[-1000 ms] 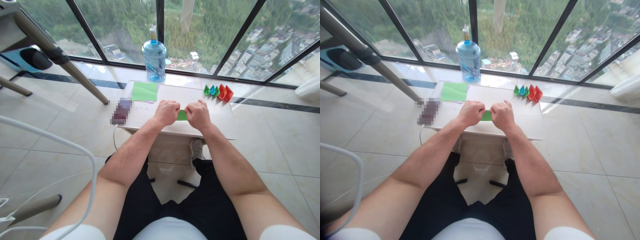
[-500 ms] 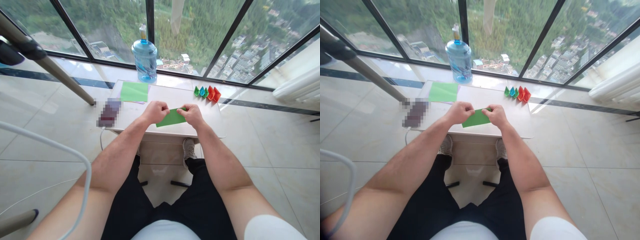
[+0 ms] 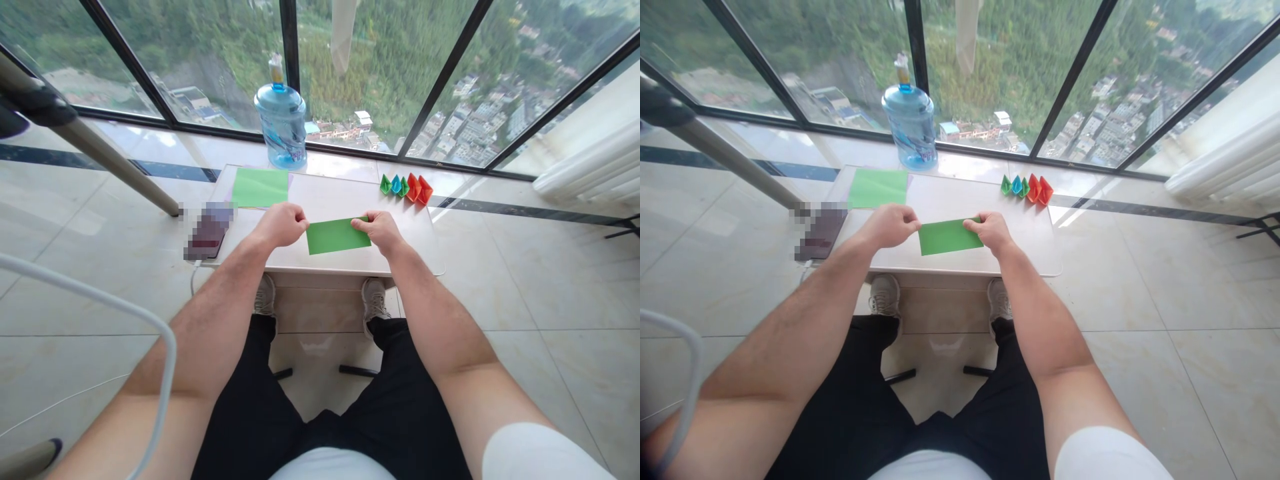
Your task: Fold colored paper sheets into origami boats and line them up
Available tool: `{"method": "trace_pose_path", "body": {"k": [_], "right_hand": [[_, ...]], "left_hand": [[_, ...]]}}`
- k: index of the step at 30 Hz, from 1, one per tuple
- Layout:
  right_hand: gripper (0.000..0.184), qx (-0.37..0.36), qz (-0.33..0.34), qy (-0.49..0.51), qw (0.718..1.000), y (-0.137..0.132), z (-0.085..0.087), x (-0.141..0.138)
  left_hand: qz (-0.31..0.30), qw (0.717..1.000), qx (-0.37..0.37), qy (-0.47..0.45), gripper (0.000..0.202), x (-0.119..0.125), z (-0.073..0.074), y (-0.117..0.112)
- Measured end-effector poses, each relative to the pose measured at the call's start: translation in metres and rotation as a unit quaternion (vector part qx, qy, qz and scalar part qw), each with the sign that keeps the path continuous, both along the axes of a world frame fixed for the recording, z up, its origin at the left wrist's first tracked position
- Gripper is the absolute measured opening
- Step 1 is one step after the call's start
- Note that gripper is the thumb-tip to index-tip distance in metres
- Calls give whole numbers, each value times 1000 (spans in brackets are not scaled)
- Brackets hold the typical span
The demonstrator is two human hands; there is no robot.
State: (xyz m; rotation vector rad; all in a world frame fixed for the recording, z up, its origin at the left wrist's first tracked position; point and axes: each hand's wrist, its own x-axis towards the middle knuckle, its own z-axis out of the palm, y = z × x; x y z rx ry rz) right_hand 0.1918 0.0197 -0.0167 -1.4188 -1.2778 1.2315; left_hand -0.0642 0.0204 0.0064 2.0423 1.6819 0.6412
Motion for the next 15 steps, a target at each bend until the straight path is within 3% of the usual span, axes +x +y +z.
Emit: {"method": "trace_pose_path", "body": {"k": [2, 4, 8, 11, 15], "right_hand": [[28, -19, 7, -3, 1000, 2, -6, -1], [27, -31, 25, -28, 999, 4, -12, -4], [17, 33, 50, -215, 975, 5, -25, -15], [9, 95, 56, -349, 931, 2, -30, -21], [13, 141, 63, -394, 906, -5, -37, -23]], "left_hand": [[3, 997, 63, 41, 12, 4, -1, -4], [-39, 993, 100, 53, 18, 12, -5, -8], [-154, 982, 64, 94, 30, 31, -23, -12], [-177, 975, 33, 133, 35, 38, -38, -13], [-185, 972, 48, 139, 39, 36, -50, -13]]}}
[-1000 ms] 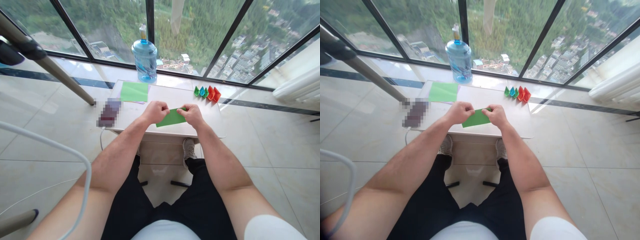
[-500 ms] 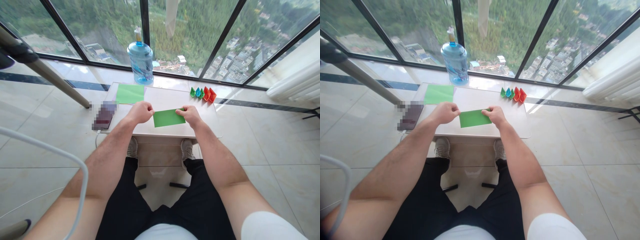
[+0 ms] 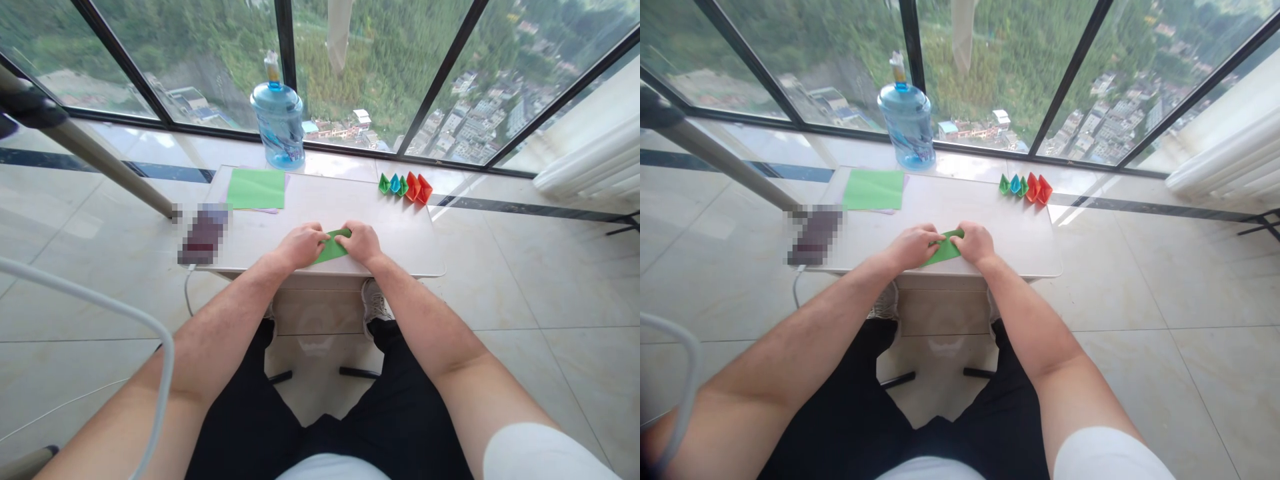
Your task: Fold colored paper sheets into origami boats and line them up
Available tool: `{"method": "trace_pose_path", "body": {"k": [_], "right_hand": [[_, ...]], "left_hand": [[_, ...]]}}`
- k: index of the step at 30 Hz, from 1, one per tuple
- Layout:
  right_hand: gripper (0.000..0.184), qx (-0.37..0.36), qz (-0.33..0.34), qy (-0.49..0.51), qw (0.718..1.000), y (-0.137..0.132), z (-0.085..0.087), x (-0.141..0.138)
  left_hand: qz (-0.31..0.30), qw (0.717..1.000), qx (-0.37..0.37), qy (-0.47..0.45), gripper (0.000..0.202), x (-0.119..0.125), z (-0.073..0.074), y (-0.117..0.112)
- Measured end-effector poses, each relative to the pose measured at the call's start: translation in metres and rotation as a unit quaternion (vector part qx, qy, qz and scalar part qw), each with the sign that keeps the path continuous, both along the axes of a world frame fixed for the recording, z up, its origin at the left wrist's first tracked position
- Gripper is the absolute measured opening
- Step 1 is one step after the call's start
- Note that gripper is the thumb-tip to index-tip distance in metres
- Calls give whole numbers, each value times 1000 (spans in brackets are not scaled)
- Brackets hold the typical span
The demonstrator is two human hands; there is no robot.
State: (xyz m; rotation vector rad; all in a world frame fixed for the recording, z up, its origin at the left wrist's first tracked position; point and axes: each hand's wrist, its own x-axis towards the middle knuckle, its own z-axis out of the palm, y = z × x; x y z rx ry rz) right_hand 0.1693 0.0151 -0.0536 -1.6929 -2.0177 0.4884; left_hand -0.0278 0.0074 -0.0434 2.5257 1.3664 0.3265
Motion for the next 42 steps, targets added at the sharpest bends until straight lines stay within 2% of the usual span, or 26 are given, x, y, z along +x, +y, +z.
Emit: {"method": "trace_pose_path", "body": {"k": [5, 16, 25, 34, 42], "right_hand": [[17, 69, 38, 4, 997, -6, -9, 5], [25, 111, 162, -45, 980, -16, -14, 18], [22, 249, 239, -68, 936, -15, -22, 23], [25, 272, 276, -102, 916, -19, -16, 25], [26, 242, 297, -92, 919, -21, -16, 26]], "left_hand": [[-13, 1000, 15, -4, 45, 0, -4, -1], [-2, 1000, 2, 2, 45, 4, 2, -3], [18, 1000, 7, 12, 38, 6, 3, -3], [17, 1000, 12, 10, 37, 6, 1, -2], [21, 1000, 14, 5, 37, 6, 0, -3]]}}
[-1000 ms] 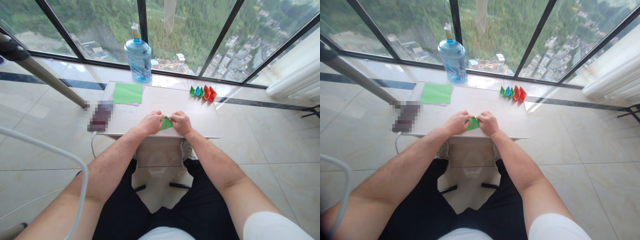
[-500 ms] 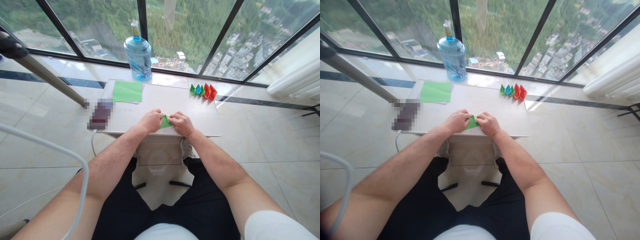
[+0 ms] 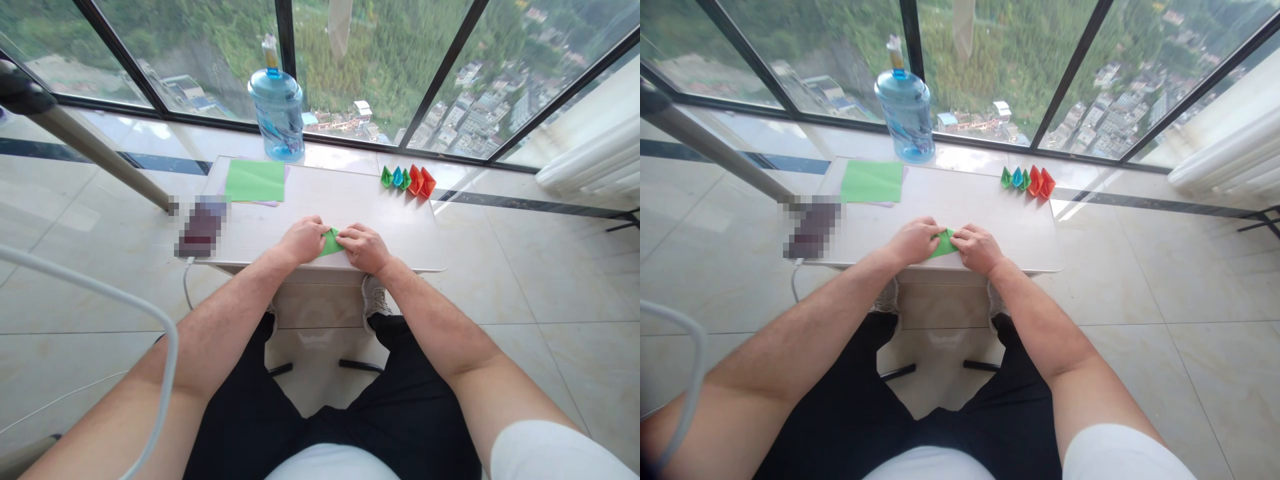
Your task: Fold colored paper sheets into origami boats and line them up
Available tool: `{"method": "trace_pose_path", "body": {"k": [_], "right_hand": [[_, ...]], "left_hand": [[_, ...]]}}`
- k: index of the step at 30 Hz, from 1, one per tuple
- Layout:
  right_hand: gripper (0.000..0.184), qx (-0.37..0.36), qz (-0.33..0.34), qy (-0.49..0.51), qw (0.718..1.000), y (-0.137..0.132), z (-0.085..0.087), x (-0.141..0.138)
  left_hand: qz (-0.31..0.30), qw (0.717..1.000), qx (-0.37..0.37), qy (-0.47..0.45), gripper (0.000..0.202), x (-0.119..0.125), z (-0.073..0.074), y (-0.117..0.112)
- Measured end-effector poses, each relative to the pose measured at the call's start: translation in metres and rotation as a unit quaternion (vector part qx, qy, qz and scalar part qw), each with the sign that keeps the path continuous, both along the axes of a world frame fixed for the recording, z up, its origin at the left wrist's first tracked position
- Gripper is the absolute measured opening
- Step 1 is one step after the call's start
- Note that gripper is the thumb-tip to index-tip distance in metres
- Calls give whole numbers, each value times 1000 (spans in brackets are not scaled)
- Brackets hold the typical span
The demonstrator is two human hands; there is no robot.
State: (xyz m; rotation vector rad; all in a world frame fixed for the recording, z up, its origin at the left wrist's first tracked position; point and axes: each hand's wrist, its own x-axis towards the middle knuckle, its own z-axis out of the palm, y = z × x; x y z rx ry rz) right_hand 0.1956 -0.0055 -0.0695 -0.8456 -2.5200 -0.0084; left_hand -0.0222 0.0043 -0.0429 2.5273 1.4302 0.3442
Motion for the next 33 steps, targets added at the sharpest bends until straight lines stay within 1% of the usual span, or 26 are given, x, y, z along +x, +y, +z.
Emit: {"method": "trace_pose_path", "body": {"k": [6, 11, 22, 28, 33], "right_hand": [[25, 11, 5, 15, 1000, 1, -1, 0], [24, 0, 7, 27, 1000, 2, -1, 0], [31, -15, 14, 43, 999, 1, -1, -1], [32, -11, 16, 42, 999, 1, 0, -1], [33, -26, 15, 39, 999, 0, 2, -2]], "left_hand": [[2, 1000, -5, 0, 37, 0, 1, 0], [2, 1000, -8, 4, 37, 0, 0, 1], [8, 1000, -13, 8, 36, 0, 0, 1], [13, 1000, -13, 10, 36, 0, 1, 0], [15, 1000, -10, 4, 34, 1, 1, 1]]}}
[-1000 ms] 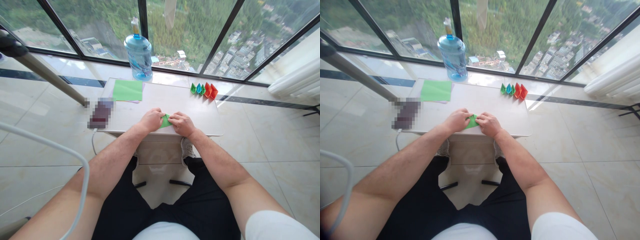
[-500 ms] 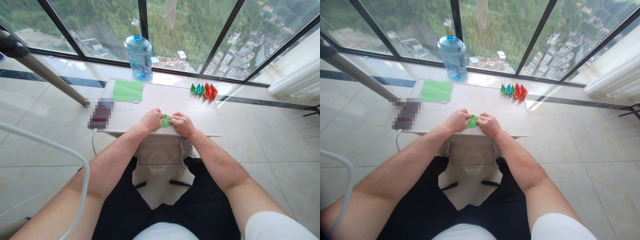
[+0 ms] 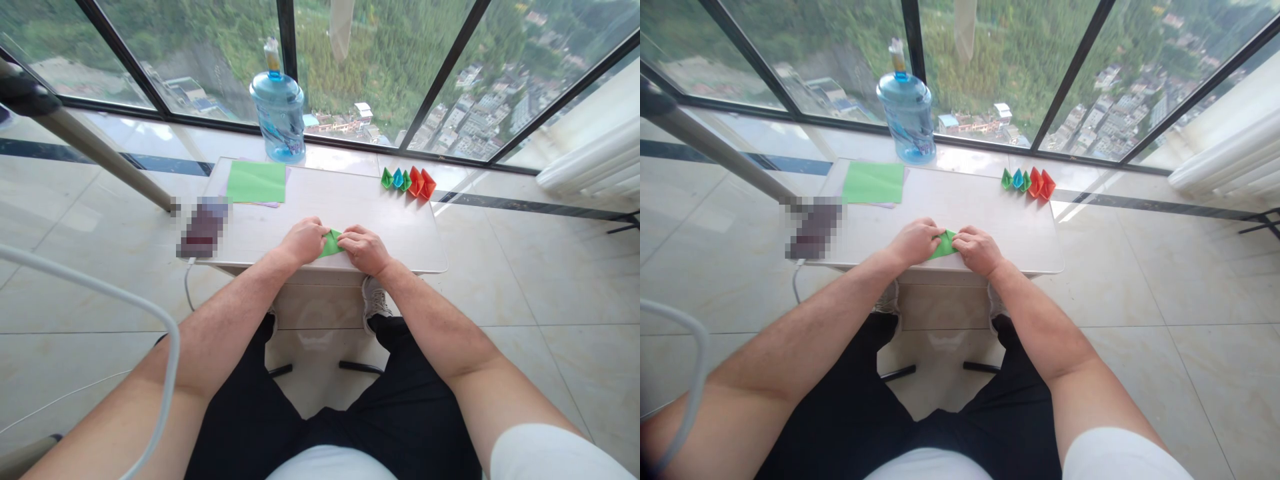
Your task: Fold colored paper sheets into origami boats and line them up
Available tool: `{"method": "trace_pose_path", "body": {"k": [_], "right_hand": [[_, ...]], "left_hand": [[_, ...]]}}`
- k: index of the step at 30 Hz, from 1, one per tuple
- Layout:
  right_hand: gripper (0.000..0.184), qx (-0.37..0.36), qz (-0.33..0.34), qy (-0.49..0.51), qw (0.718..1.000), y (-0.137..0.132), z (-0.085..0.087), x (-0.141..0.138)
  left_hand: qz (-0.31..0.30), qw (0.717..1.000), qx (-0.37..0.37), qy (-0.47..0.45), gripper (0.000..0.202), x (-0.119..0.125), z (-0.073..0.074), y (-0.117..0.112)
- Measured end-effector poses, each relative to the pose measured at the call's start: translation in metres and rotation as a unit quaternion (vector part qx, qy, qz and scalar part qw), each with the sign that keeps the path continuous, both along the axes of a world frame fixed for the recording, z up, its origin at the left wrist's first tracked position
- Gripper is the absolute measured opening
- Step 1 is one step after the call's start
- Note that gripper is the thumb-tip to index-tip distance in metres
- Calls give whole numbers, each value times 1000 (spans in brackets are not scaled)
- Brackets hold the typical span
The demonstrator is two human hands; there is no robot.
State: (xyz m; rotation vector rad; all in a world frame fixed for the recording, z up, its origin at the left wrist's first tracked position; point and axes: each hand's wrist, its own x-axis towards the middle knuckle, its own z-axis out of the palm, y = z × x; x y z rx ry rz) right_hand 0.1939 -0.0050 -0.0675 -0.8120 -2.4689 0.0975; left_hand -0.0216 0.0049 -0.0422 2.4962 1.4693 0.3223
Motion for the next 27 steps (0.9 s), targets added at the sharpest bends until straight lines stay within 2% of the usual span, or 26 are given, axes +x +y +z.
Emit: {"method": "trace_pose_path", "body": {"k": [10, 19, 24, 27], "right_hand": [[31, 25, 4, -5, 1000, 1, -3, 1], [29, 5, 1, -5, 1000, 1, -2, 1], [31, 1, -3, -17, 1000, 1, 0, 0], [30, -6, 0, -10, 1000, 2, -1, 1]], "left_hand": [[-6, 1000, 4, 5, 35, 0, 0, 0], [-10, 999, 25, 26, 38, 0, 3, -5], [-107, 991, 75, 2, 38, 3, 0, -13], [-121, 991, 62, 3, 36, 4, 0, -16]]}}
